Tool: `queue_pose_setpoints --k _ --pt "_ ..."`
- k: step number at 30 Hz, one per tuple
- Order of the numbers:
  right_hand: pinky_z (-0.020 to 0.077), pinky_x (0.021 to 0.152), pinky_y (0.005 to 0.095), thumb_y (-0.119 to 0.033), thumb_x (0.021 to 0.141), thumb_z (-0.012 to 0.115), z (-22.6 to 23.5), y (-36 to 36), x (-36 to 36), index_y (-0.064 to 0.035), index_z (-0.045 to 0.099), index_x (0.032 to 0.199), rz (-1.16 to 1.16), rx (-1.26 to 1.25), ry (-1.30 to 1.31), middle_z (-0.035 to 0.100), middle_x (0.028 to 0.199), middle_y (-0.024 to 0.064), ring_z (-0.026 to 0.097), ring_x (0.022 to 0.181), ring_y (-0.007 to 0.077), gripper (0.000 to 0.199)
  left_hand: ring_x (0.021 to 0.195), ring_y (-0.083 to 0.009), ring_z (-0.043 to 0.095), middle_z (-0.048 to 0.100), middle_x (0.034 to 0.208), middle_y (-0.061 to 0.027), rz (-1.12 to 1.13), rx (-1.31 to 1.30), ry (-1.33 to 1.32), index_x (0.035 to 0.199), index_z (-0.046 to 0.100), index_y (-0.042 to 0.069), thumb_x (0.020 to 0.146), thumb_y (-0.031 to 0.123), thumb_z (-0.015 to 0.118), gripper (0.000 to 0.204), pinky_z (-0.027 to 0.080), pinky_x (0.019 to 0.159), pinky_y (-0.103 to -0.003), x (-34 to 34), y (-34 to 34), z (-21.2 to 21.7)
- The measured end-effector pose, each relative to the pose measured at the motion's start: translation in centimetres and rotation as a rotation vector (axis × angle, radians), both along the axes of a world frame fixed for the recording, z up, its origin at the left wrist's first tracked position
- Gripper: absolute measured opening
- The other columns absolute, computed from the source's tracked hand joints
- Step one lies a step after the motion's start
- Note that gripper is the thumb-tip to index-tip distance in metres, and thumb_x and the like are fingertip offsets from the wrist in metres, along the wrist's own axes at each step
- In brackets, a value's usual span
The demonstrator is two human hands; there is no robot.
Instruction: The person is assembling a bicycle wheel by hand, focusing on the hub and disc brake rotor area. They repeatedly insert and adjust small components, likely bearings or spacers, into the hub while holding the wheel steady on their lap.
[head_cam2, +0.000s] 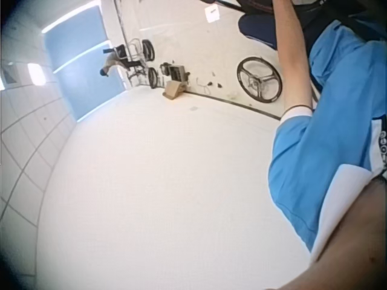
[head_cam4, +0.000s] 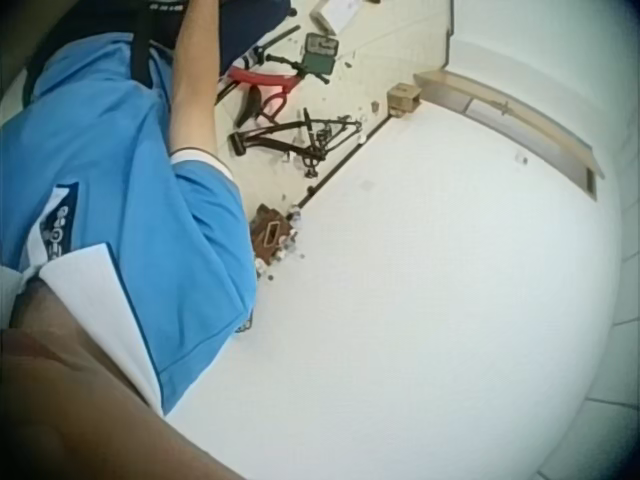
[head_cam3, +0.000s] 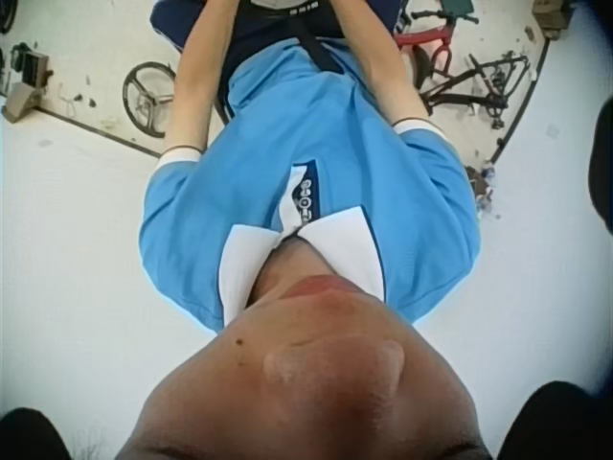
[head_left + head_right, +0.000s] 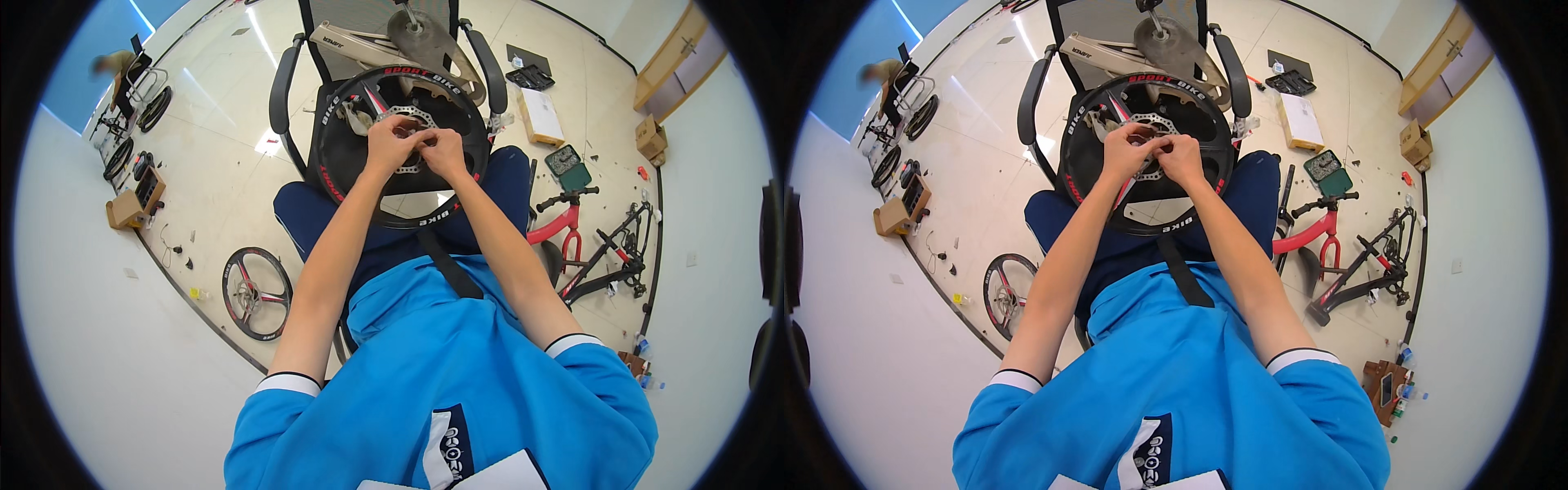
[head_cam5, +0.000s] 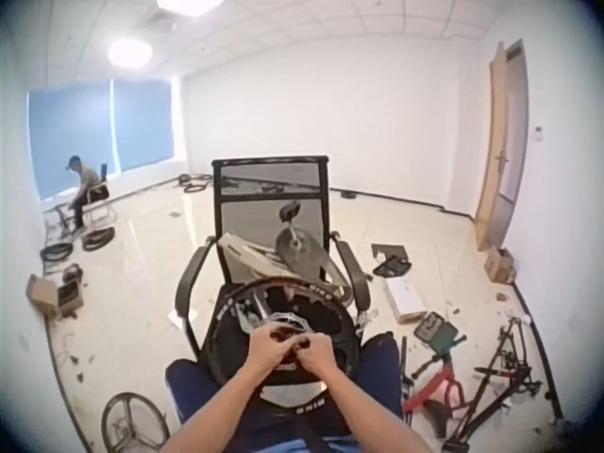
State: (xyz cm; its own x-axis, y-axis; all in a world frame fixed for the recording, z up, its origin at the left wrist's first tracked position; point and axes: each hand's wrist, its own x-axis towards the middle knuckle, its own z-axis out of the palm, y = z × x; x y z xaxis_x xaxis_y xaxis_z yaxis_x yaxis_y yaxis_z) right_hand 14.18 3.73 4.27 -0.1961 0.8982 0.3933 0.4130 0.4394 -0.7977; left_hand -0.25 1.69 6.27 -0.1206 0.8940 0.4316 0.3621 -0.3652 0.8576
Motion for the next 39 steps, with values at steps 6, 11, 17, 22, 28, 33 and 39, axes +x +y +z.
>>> queue_pose_setpoints --k 6,11,17,22,28,33,39 --pt "0.0537 0.067 0.0334 -0.016 0.076 0.073 1.0 1.3 1.0 -0.0001 0.073 0.091 0.181 -0.072 -0.098 0.07 0.076 0.0183 0.07 0.069 0.0263 0.022 0.08 -0.0138 0.068 0.073 0.091 -0.0113 -0.227 -0.027 0.038 0.104 0.071 -0.001 0.081 0.009 0.071 0.025 0.053 0.074 -0.026 -0.9 0.4 0.6" --pt "0.053 0.066 0.0325 -0.017 0.075 0.075 2.1 0.9 1.0 -0.0003 0.073 0.091 0.151 -0.074 -0.061 0.07 0.077 0.0178 0.07 0.069 0.0252 0.023 0.071 -0.0124 0.067 0.073 0.08 -0.0101 -0.106 -0.029 0.039 0.089 0.074 -0.002 0.078 0.01 0.074 0.015 0.052 0.068 -0.025 -0.4 0.0 1.5" --pt "0.0525 0.066 0.0335 -0.017 0.075 0.074 1.8 0.9 0.8 -0.002 0.073 0.091 0.093 -0.071 -0.113 0.069 0.076 0.0178 0.07 0.069 0.0268 0.022 0.066 -0.0186 0.069 0.072 0.073 -0.0116 -0.063 -0.073 0.038 0.085 0.074 0.001 0.075 0.012 0.075 0.016 0.053 0.064 -0.028 -0.3 0.5 0.8" --pt "0.0525 0.065 0.0342 -0.016 0.076 0.073 1.5 1.7 1.1 -0.0022 0.073 0.089 0.146 -0.062 -0.179 0.069 0.076 0.0183 0.07 0.071 0.0275 0.019 0.07 -0.0132 0.068 0.073 0.079 -0.0106 -0.142 0.169 0.063 0.091 0.074 -0.003 0.074 0.014 0.081 0.025 0.052 0.065 -0.025 -0.7 1.3 -0.4" --pt "0.0524 0.066 0.034 -0.016 0.076 0.073 1.8 1.1 1.3 -0.0012 0.072 0.087 0.17 -0.063 -0.114 0.069 0.077 0.018 0.07 0.07 0.0269 0.019 0.067 -0.0158 0.068 0.072 0.075 -0.0114 -0.045 -0.031 0.018 0.089 0.074 -0.002 0.07 0.017 0.083 0.028 0.053 0.065 -0.027 -0.5 0.1 0.6" --pt "0.0525 0.067 0.0335 -0.015 0.076 0.072 1.4 0.5 0.9 -0.0009 0.071 0.088 0.121 -0.09 -0.117 0.069 0.076 0.0171 0.07 0.07 0.0259 0.018 0.068 -0.0151 0.068 0.072 0.075 -0.0099 -0.037 -0.042 0.074 0.089 0.074 -0.001 0.069 0.019 0.083 0.029 0.053 0.065 -0.026 -0.4 -0.1 1.3" --pt "0.0529 0.067 0.0337 -0.014 0.077 0.071 0.9 1.0 0.9 -0.0012 0.072 0.089 0.153 -0.063 -0.11 0.07 0.077 0.017 0.07 0.071 0.0259 0.018 0.074 -0.0126 0.067 0.073 0.079 -0.008 -0.193 0.043 0.002 0.092 0.074 0.0 0.074 0.015 0.081 0.025 0.052 0.067 -0.025 -1.0 0.3 0.4"
